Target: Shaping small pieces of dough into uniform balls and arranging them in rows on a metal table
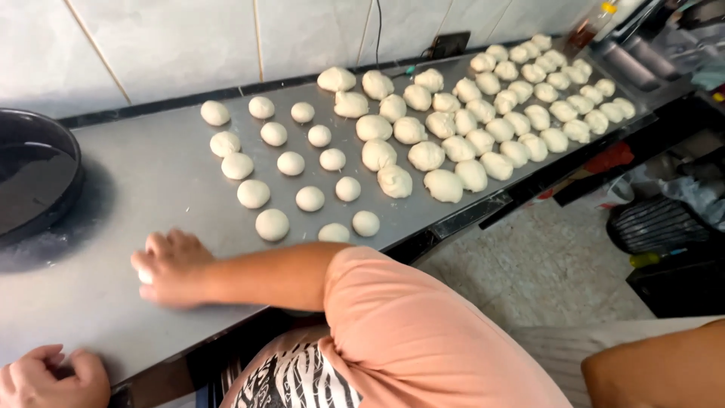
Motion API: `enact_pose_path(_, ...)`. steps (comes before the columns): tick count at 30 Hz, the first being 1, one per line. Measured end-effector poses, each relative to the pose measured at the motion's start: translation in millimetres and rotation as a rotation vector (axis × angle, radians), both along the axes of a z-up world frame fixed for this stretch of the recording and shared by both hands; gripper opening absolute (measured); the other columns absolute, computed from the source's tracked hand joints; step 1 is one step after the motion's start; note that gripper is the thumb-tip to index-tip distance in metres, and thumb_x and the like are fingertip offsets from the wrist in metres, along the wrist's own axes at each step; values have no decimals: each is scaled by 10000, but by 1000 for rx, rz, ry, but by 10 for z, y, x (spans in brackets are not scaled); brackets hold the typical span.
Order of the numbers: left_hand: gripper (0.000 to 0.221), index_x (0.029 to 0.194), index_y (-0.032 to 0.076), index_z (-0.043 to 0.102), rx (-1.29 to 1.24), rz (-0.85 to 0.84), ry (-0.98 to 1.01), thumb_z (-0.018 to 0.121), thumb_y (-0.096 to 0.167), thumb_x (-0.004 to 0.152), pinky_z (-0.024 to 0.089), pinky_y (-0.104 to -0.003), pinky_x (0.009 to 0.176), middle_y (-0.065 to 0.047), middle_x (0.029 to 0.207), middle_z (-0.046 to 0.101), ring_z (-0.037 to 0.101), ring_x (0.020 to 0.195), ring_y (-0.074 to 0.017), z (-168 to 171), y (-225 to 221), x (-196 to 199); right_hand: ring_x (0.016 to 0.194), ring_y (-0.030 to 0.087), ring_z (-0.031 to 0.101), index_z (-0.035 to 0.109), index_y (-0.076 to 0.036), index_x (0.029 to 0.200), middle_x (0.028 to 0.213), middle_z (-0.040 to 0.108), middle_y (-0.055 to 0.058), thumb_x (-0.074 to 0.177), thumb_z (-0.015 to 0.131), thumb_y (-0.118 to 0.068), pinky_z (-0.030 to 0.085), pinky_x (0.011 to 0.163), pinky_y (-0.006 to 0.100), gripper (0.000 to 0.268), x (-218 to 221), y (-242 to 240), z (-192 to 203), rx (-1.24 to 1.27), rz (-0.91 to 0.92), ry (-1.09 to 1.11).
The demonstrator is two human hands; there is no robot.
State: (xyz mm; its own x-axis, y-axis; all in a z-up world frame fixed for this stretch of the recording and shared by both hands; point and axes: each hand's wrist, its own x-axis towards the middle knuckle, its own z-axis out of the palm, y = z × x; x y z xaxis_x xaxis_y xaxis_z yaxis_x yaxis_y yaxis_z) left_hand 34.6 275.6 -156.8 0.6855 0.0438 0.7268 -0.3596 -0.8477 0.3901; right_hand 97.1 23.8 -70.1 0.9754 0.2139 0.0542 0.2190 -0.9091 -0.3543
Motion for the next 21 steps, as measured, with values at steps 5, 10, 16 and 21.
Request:
enact_pose_path(5, 228, 1081, 0, 717, -9, 0, 17, 680, 31, 859, 467, -468, 812, -146, 997, 598, 564, 884, -369, -20, -7, 0, 1194, 360, 570, 553, -292, 1261, 1327, 546, 55, 779, 657, -579, 486, 1023, 552, 571, -690, 51, -298, -3, 214, -68)
enact_pose_path(10, 244, 1033, 13, 747, 51, 4, -79, 647, 38, 812, 489, -526, 866, -175, 933, 588, 579, 904, -437, 111, -15, 53, 1117, 392, 639, 564, -285, 1262, 1254, 601, 128, 770, 538, -738, 486, 954, 581, 669, 76, -71, -136, -71, 157, -63)
enact_pose_path(16, 168, 965, 26, 715, 79, 10, -31, 635, 34, 818, 515, -499, 872, -160, 888, 581, 560, 840, -413, 148, -15, 65, 1200, 363, 590, 634, -124, 1041, 1204, 662, 140, 649, 451, -758, 433, 1033, 456, 768, 400, 404, 619, 147, -103, 88)
enact_pose_path(21, 220, 1071, 69, 767, 153, 51, -49, 675, 51, 873, 504, -478, 819, -142, 1032, 683, 631, 943, -391, 163, 8, -14, 1118, 378, 620, 646, -284, 992, 1304, 609, 42, 653, 632, -411, 477, 989, 511, 362, -50, 644, 152, 100, 136, 64)
